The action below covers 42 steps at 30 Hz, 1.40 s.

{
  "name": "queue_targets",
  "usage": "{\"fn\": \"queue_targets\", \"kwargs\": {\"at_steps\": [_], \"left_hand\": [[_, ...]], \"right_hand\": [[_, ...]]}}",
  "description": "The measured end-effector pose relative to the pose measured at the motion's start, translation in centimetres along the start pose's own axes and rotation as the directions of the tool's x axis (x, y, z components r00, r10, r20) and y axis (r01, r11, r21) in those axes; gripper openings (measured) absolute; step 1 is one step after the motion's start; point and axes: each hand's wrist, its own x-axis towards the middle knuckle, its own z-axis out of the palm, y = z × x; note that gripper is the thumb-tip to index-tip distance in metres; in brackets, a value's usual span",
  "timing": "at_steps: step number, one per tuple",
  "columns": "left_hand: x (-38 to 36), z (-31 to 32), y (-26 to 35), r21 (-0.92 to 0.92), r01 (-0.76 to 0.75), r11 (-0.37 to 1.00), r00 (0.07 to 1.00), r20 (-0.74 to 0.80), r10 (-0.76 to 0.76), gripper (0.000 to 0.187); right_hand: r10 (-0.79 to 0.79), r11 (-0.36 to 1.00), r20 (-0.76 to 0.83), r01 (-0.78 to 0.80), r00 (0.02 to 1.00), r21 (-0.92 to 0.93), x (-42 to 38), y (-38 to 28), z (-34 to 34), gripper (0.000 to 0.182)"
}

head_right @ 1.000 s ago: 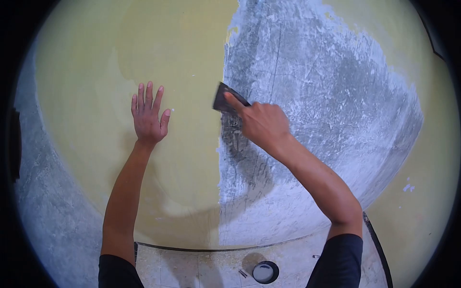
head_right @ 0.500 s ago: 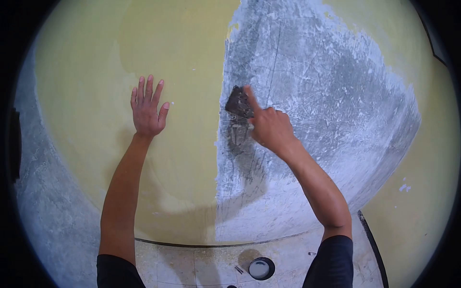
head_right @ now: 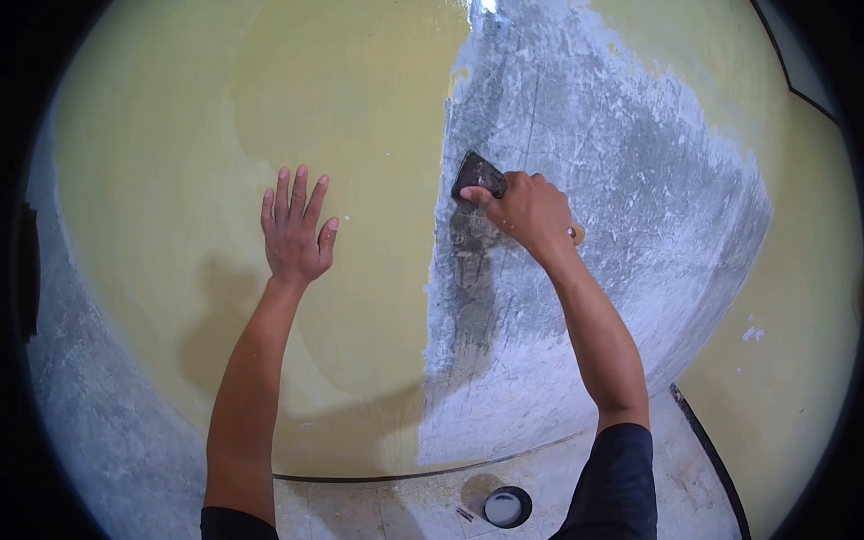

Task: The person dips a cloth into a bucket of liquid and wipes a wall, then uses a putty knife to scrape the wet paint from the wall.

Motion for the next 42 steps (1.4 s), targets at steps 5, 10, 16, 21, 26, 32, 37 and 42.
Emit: {"fn": "queue_targets", "kwargs": {"at_steps": [5,10,16,21,26,32,37,42], "left_hand": [[-0.2,-0.2,0.1,0.01,-0.01,1.0,1.0,0.026,0.01,0.056],[0.0,-0.1,0.4,0.001,0.001,1.0,1.0,0.0,-0.001,0.057],[0.1,-0.1,0.4,0.009,0.003,1.0,1.0,-0.002,-0.003,0.057],[-0.3,-0.1,-0.1,0.01,-0.02,1.0,1.0,0.018,0.02,0.056],[-0.3,-0.1,0.5,0.008,0.019,1.0,1.0,0.012,-0.02,0.054],[-0.4,0.1,0.2,-0.015,0.005,1.0,1.0,-0.003,-0.005,0.054],[-0.5,-0.2,0.5,0.009,0.004,1.0,0.999,0.032,-0.004,0.055],[-0.1,-0.1,0.5,0.02,0.014,1.0,1.0,0.009,-0.014,0.056]], "right_hand": [[0.006,0.999,-0.014,-0.006,1.0,-0.033,-0.1,-1.8,-0.7,0.077],[-0.003,0.997,0.012,0.004,1.0,-0.077,0.3,-2.3,-0.9,0.076],[-0.019,1.0,0.027,0.019,0.999,-0.015,-0.4,-2.3,-0.7,0.075],[-0.099,0.995,-0.005,0.099,0.995,0.008,-0.6,-3.8,0.2,0.073],[-0.002,1.0,0.028,0.002,1.0,-0.01,-0.3,-2.9,-0.5,0.071],[0.004,1.0,0.047,-0.004,0.999,0.005,-0.2,-1.6,-0.2,0.07],[-0.013,1.0,-0.096,0.012,0.995,-0.009,0.2,-2.0,1.2,0.076],[0.055,0.998,-0.065,-0.053,0.996,0.033,1.0,-2.1,-1.4,0.079]]}}
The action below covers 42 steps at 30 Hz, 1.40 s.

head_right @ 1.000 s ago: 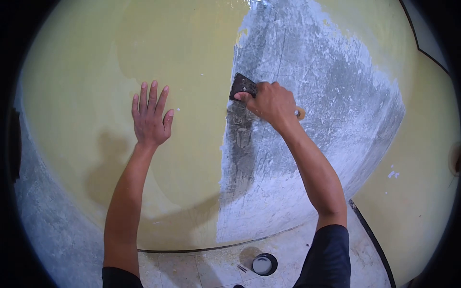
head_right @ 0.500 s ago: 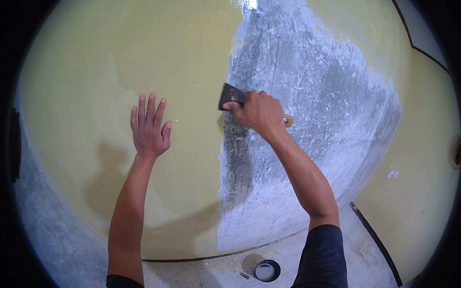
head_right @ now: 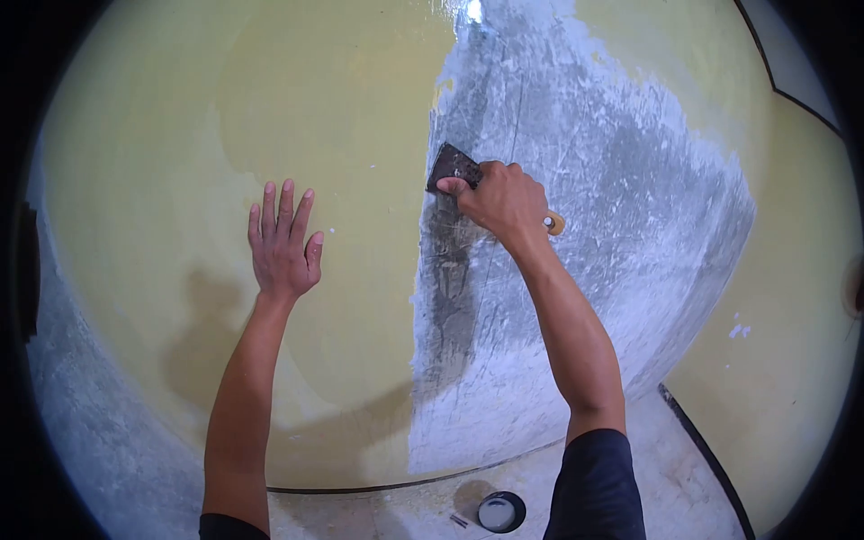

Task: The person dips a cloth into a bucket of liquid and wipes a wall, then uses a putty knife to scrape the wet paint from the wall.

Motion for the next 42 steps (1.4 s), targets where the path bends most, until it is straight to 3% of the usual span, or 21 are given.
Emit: {"fn": "queue_targets", "kwargs": {"at_steps": [4,8,10,13,16,22,25,27,31,36,38,39,40,42], "left_hand": [[-0.5,-0.2,0.1,-0.002,-0.025,1.0,1.0,0.017,0.025,0.055],[-0.3,0.1,-0.1,-0.016,-0.009,1.0,1.0,-0.006,0.008,0.054],[-0.7,-0.1,0.0,-0.008,-0.01,1.0,1.0,0.023,0.011,0.054],[-0.5,-0.1,0.0,-0.005,-0.024,1.0,1.0,0.012,0.024,0.054],[0.1,0.1,-0.2,-0.006,-0.021,1.0,0.999,-0.024,0.021,0.055],[-0.4,0.0,-0.1,0.003,-0.042,0.999,0.999,0.016,0.042,0.055],[-0.2,-0.2,-0.1,0.001,-0.027,1.0,1.0,0.013,0.027,0.055],[-0.4,-0.2,0.2,-0.005,-0.017,1.0,1.0,0.02,0.017,0.055],[0.2,0.1,0.0,0.008,-0.021,1.0,1.0,-0.007,0.021,0.055],[-0.3,0.0,-0.2,0.008,-0.03,1.0,0.999,0.016,0.03,0.055],[-0.4,-0.2,-0.2,0.014,-0.035,0.999,0.999,0.03,0.035,0.055],[-0.2,-0.1,-0.3,0.018,-0.028,0.999,0.999,0.017,0.028,0.055],[0.0,0.0,-0.2,0.011,-0.022,1.0,1.0,0.01,0.022,0.055],[-0.3,-0.1,0.1,0.0,-0.016,1.0,1.0,0.02,0.016,0.055]], "right_hand": [[-0.018,1.0,0.037,0.018,0.999,0.008,0.6,2.2,0.3,0.079],[-0.051,0.997,-0.08,0.055,0.995,0.045,4.3,-0.5,-2.8,0.082],[-0.074,0.997,-0.029,0.073,0.997,-0.024,5.2,-0.9,-3.7,0.083],[-0.013,0.999,0.055,0.011,0.998,0.041,6.3,0.9,-5.1,0.084],[0.009,0.998,0.002,-0.009,1.0,0.068,7.7,-0.2,-5.1,0.084],[-0.031,1.0,0.09,0.031,0.995,-0.001,8.0,-0.1,-6.2,0.082],[-0.022,0.999,0.055,0.024,0.998,-0.027,8.5,0.4,-5.1,0.082],[-0.081,0.996,-0.107,0.083,0.991,0.016,8.9,1.3,-3.8,0.088],[-0.04,0.999,0.066,0.037,0.997,0.035,8.6,1.2,-5.2,0.086],[-0.055,0.995,0.004,0.055,0.998,0.088,8.6,-0.9,-5.7,0.083],[-0.01,1.0,0.135,0.01,0.991,0.004,7.7,0.0,-6.2,0.087],[-0.029,0.999,0.033,0.03,0.999,-0.034,7.5,-0.5,-5.9,0.089],[-0.035,0.999,0.026,0.035,0.999,-0.037,7.9,-1.0,-6.1,0.089],[-0.018,0.994,0.039,0.014,0.999,0.112,8.0,-2.0,-5.6,0.089]]}}
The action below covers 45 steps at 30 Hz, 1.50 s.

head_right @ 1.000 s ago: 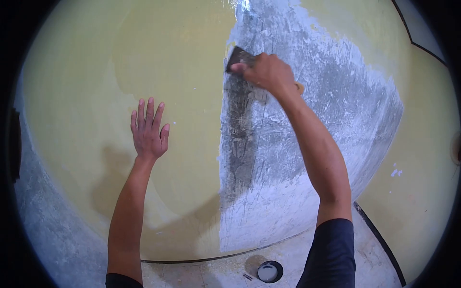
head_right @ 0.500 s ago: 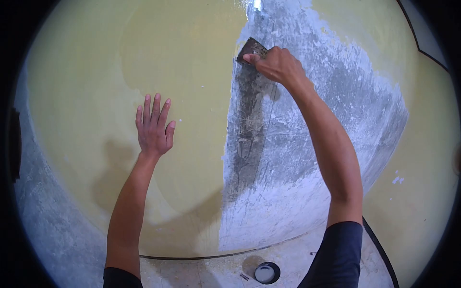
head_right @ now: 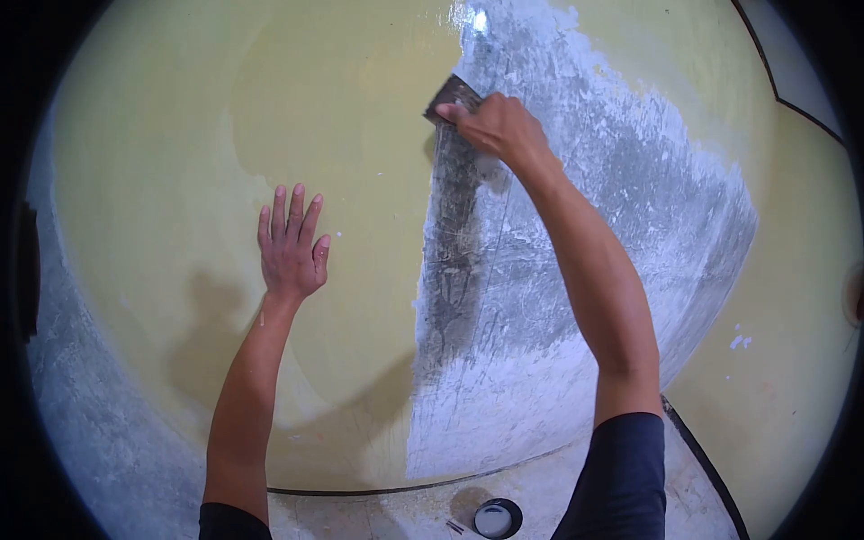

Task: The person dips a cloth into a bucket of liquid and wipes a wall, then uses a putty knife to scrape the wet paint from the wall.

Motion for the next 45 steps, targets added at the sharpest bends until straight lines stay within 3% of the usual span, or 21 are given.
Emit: {"fn": "queue_targets", "kwargs": {"at_steps": [4,8,13,18,20,21,23,26,29,32,34,35,37,38,39,40,42,43,45], "left_hand": [[0.0,-0.3,-0.1,0.008,-0.015,1.0,1.0,0.012,0.015,0.055],[0.0,0.0,0.0,0.006,-0.011,1.0,1.0,-0.019,0.011,0.056],[0.0,-0.3,0.2,0.0,0.002,1.0,1.0,0.011,-0.002,0.055],[-0.4,-0.1,0.2,0.004,0.01,1.0,1.0,0.013,-0.011,0.055],[-0.2,0.1,-0.4,-0.006,-0.015,1.0,1.0,0.005,0.015,0.054],[-0.4,-0.1,-0.4,-0.007,-0.026,1.0,1.0,0.01,0.026,0.054],[-0.2,-0.1,-0.6,-0.012,-0.031,0.999,0.999,0.02,0.031,0.054],[-0.1,-0.2,-0.1,-0.003,-0.008,1.0,1.0,0.017,0.008,0.055],[-0.2,-0.1,-0.3,0.009,-0.01,1.0,0.998,0.056,0.01,0.058],[-0.1,-0.1,-0.6,0.031,-0.044,0.999,0.996,0.08,0.042,0.063],[0.0,-0.2,-0.4,0.024,-0.054,0.998,0.997,0.065,0.052,0.067],[0.1,-0.1,-0.3,0.012,-0.056,0.998,0.997,0.054,0.055,0.071],[1.0,0.2,0.6,-0.007,-0.039,0.999,0.999,0.027,0.039,0.075],[1.6,0.2,1.4,-0.042,-0.018,0.999,1.0,0.008,0.019,0.079],[3.4,0.2,2.3,-0.085,-0.066,0.994,0.995,0.07,0.072,0.083],[5.7,0.2,3.6,-0.079,-0.079,0.994,0.992,0.092,0.086,0.084],[11.0,0.5,6.1,-0.039,-0.11,0.993,0.99,0.085,0.113,0.083],[13.8,0.6,6.9,0.003,-0.121,0.993,0.991,0.054,0.121,0.082],[19.0,0.8,8.2,0.01,-0.132,0.991,0.991,-0.008,0.132,0.08]], "right_hand": [[-0.014,0.989,0.07,0.024,0.997,-0.147,-0.4,1.9,-0.2,0.085],[-0.113,0.97,-0.095,0.089,0.989,-0.227,0.0,1.9,-0.2,0.084],[-0.135,0.955,0.051,0.144,0.989,-0.261,-0.6,2.7,0.3,0.085],[-0.162,0.964,0.075,0.174,0.984,-0.203,-1.1,-0.4,1.0,0.084],[-0.211,0.948,-0.005,0.203,0.978,-0.246,-1.3,-1.3,0.6,0.081],[-0.126,0.963,0.155,0.158,0.98,-0.216,-2.1,-1.6,-0.7,0.082],[-0.136,0.961,0.117,0.16,0.984,-0.224,-1.9,1.6,0.6,0.082],[-0.107,0.967,0.084,0.123,0.991,-0.222,-2.2,0.6,1.3,0.08],[-0.194,0.97,0.032,0.196,0.981,-0.145,-2.6,-1.2,1.9,0.086],[-0.262,0.946,0.003,0.257,0.965,-0.196,-5.0,2.5,4.4,0.088],[-0.101,0.973,0.341,0.165,0.935,-0.164,-9.9,5.6,5.3,0.089],[-0.116,0.991,0.33,0.13,0.937,-0.02,-12.9,8.3,7.2,0.089],[-0.058,0.997,0.372,0.035,0.926,0.067,-19.0,12.9,10.9,0.097],[-0.057,0.97,0.534,-0.081,0.844,0.23,-21.9,14.6,12.1,0.097],[-0.153,0.942,0.581,-0.06,0.799,0.331,-24.8,17.1,15.0,0.086],[-0.117,0.926,0.675,-0.165,0.729,0.339,-27.7,18.0,16.1,0.075],[-0.138,0.788,0.691,-0.344,0.71,0.511,-33.4,19.9,19.1,0.062],[-0.075,0.709,0.764,-0.505,0.64,0.493,-35.3,19.3,18.7,0.059],[-0.073,0.683,0.806,-0.559,0.587,0.469,-38.7,19.9,19.0,0.068]]}}
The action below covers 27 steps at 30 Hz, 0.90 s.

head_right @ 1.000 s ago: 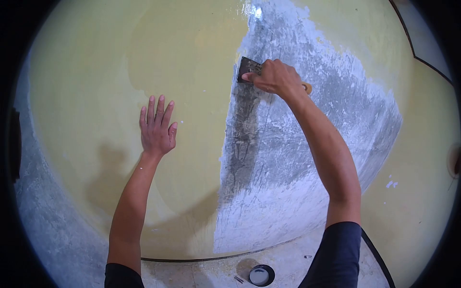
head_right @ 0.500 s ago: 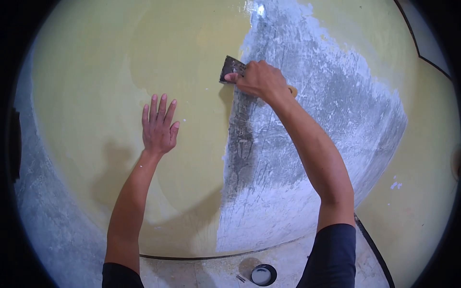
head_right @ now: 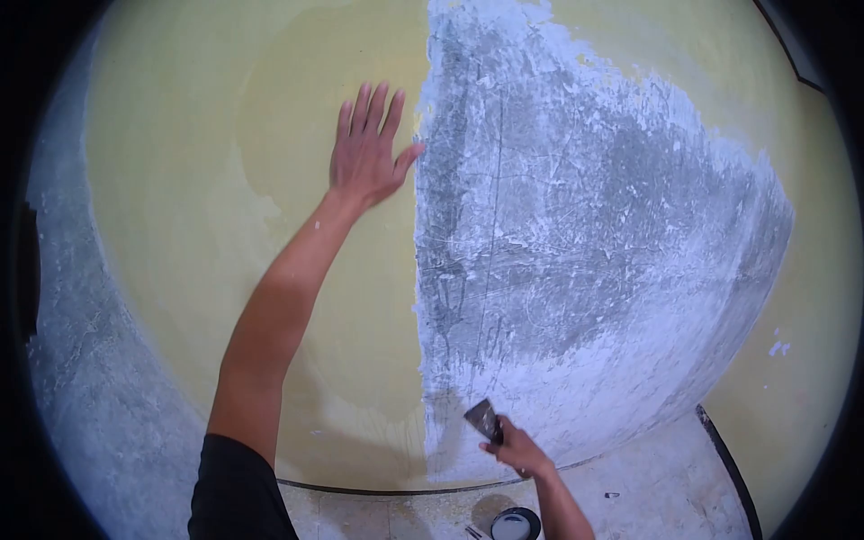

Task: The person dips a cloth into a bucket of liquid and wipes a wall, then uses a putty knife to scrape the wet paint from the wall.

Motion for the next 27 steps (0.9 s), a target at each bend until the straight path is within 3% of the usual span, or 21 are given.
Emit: {"fn": "queue_targets", "kwargs": {"at_steps": [1,3,4,6,9,10,11,12,13,14,15,16,19,21,23,25,27], "left_hand": [[1.4,0.2,0.4,0.004,-0.016,1.0,0.998,-0.064,0.017,0.077],[2.2,0.8,1.7,0.029,-0.103,0.994,0.993,-0.047,0.104,0.075],[2.5,1.0,2.1,0.041,-0.189,0.981,0.981,-0.031,0.19,0.073],[0.0,0.9,2.5,-0.014,-0.246,0.969,0.969,0.028,0.246,0.072],[-6.7,0.7,1.4,-0.118,-0.327,0.938,0.935,0.107,0.339,0.069],[-9.1,0.4,0.3,-0.087,-0.367,0.926,0.917,0.133,0.376,0.067],[-11.3,0.2,-0.8,-0.059,-0.406,0.912,0.899,0.155,0.41,0.066],[-13.6,-0.1,-2.2,-0.099,-0.297,0.95,0.945,0.11,0.307,0.064],[-15.5,-0.4,-3.4,-0.141,-0.187,0.972,0.978,0.071,0.199,0.062],[-17.3,-0.5,-4.0,-0.146,-0.182,0.972,0.977,0.081,0.195,0.062],[-18.9,-0.6,-4.4,-0.174,-0.028,0.984,0.999,0.018,0.031,0.061],[-20.2,-0.7,-4.6,-0.212,0.123,0.97,0.99,-0.045,-0.135,0.059],[-22.6,-0.7,-5.0,-0.087,0.016,0.996,1.0,0.006,-0.015,0.057],[-23.0,-0.3,-5.3,-0.121,0.026,0.992,1.0,-0.013,-0.028,0.055],[-23.3,0.0,-5.5,-0.167,0.037,0.985,0.999,-0.015,-0.04,0.053],[-23.4,0.0,-5.6,-0.146,0.046,0.988,0.999,-0.017,-0.049,0.053],[-23.4,0.1,-5.6,-0.152,0.048,0.987,0.998,-0.022,-0.052,0.052]], "right_hand": [[-0.212,0.977,-0.011,0.212,0.977,0.017,0.9,4.8,1.1,0.072],[0.013,0.981,0.023,-0.018,1.0,0.194,-1.9,3.3,1.4,0.062],[0.007,0.981,0.032,-0.013,0.999,0.193,-1.4,4.6,1.5,0.062],[-0.203,0.976,-0.062,0.197,0.977,-0.098,-0.7,8.0,2.4,0.067],[-0.112,0.993,-0.059,0.109,0.992,-0.054,-0.1,5.7,1.7,0.067],[-0.005,0.996,-0.019,0.007,1.0,0.091,0.2,4.1,1.3,0.065],[-0.054,0.994,-0.033,0.057,0.998,0.092,0.8,2.9,1.1,0.069],[-0.201,0.978,-0.132,0.207,0.971,0.034,2.5,3.2,1.3,0.061],[-0.231,0.973,-0.18,0.227,0.956,-0.043,2.6,0.2,0.6,0.045],[-0.257,0.965,-0.211,0.261,0.943,-0.008,3.5,-1.6,0.0,0.03],[-0.286,0.947,-0.24,0.312,0.928,0.078,5.3,-3.0,-0.3,0.023],[-0.329,0.934,-0.302,0.356,0.895,0.036,6.6,-5.1,-0.9,0.022],[-0.472,0.881,-0.446,0.422,0.76,-0.213,8.3,-13.4,-3.6,0.023],[-0.532,0.845,-0.558,0.36,0.637,-0.396,8.6,-19.2,-5.3,0.043],[-0.517,0.848,-0.574,0.289,0.635,-0.445,9.4,-23.0,-7.1,0.05],[-0.631,0.724,-0.554,0.154,0.543,-0.673,10.5,-24.9,-8.4,0.054],[-0.632,0.689,-0.544,0.077,0.552,-0.721,9.6,-26.3,-8.9,0.054]]}}
